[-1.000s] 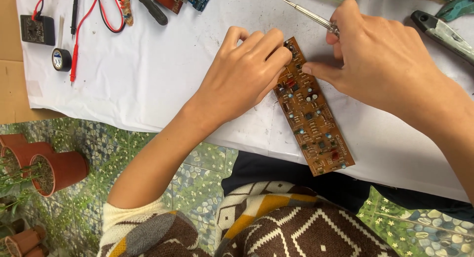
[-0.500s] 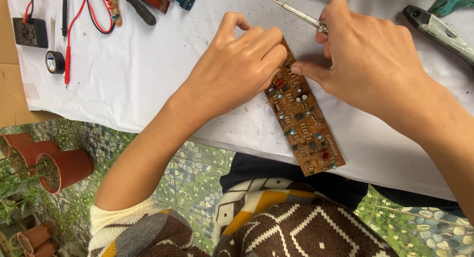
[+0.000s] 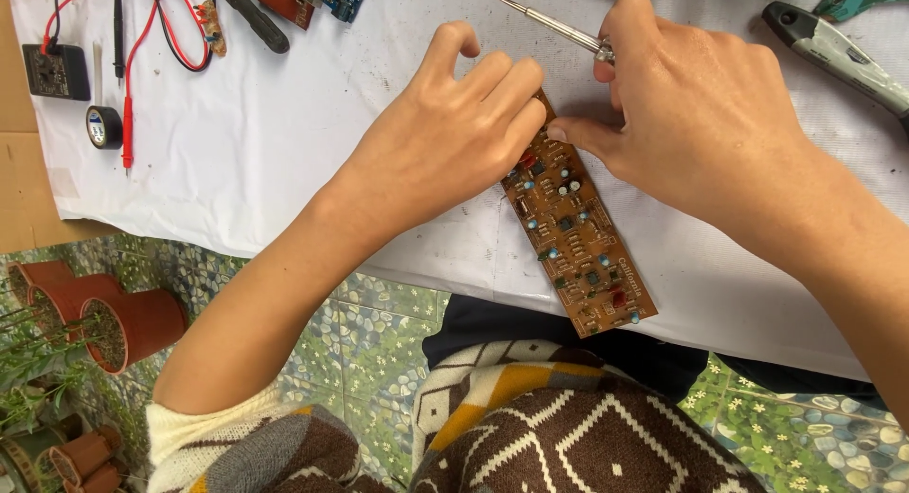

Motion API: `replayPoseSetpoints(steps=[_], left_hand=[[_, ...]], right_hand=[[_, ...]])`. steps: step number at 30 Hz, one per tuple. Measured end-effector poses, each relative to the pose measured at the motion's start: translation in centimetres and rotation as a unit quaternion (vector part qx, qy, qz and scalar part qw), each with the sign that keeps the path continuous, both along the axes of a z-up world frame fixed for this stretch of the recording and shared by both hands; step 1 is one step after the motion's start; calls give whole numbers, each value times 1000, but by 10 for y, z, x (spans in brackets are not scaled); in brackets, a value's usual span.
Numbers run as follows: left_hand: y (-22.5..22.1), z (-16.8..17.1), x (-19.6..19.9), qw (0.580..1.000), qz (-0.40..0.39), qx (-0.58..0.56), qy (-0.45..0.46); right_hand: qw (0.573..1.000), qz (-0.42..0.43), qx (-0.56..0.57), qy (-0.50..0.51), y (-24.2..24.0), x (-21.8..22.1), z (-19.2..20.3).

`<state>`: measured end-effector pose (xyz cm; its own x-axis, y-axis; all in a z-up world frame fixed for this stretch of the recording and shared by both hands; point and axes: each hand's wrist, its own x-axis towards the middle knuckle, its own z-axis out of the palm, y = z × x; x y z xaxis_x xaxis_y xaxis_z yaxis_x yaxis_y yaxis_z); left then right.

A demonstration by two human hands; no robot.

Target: Removing various electronic components from a printed circuit board using a soldering iron and a screwdriver.

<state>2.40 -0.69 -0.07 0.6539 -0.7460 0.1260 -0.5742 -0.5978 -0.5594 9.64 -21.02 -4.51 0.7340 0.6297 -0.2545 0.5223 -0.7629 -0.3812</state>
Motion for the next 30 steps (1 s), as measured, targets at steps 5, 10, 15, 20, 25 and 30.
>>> replayPoseSetpoints(steps=[5, 10, 15, 20, 25, 30], left_hand=[[-1, -4, 1, 1000, 8, -20, -9], [0, -3, 0, 999, 27, -15, -15], [-1, -5, -1, 999, 31, -36, 19], [-4, -2, 2, 999, 38, -17, -19], [-7, -3, -3, 997, 64, -32, -23], [-2, -1, -5, 999, 37, -10, 24]], right_hand=[[1000, 11, -3, -20, 0, 0, -5], [1000, 10, -27, -6, 0, 0, -3], [1000, 8, -6, -18, -1, 0, -6], [1000, 17, -16, -21, -1, 0, -4], [999, 21, -10, -43, -4, -1, -8], [998, 25, -16, -56, -3, -1, -10]])
